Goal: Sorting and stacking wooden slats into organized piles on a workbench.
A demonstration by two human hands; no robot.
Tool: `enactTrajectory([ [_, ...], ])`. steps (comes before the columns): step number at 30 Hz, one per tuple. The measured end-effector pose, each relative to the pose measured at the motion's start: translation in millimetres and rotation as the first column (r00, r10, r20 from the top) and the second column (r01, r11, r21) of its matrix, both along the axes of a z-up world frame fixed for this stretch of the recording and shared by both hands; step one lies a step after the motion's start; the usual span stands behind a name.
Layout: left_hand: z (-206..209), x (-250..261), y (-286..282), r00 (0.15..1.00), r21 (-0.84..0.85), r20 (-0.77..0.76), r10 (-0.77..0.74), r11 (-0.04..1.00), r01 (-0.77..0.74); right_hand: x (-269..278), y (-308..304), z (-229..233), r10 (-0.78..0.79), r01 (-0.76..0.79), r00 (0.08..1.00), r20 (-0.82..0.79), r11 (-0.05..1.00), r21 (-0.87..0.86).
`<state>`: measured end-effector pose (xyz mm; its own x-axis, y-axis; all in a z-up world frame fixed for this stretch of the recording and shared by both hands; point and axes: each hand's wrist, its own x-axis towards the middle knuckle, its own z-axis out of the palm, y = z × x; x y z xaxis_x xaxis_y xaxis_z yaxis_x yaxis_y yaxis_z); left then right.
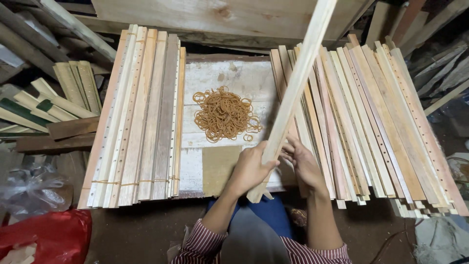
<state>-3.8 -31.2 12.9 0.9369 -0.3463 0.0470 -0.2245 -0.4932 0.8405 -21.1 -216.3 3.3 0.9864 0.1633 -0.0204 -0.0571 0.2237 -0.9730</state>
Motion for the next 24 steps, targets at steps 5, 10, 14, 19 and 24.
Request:
enactTrajectory([
  [5,26,-32,4,0.995,0.285,0.086,-0.048,0.958,0.022,7,-15,40,-0.268,0.269,0.961,0.069,0.963,-0.009],
  [10,65,-47,45,0.936,0.421,0.342,0.08,0.878,-0.229,6,-48,58,-0.473,0.432,0.876,0.096,0.857,0.281],
  [14,87,-41,98,0.709,0.28,0.657,0.256,0.79,-0.545,10,-61,68,-0.537,0.485,0.844,-0.001,0.761,0.431],
  [19,81,-29,174,0.553,0.176,0.719,0.421,0.659,-0.731,42,-68,-14,-0.453,0.404,0.891,0.002,0.797,0.449],
  [24,16,-27,247,0.427,0.227,0.766,0.481,0.42,-0.879,71,6,-50,-0.34,0.416,0.909,-0.24,0.735,0.536],
])
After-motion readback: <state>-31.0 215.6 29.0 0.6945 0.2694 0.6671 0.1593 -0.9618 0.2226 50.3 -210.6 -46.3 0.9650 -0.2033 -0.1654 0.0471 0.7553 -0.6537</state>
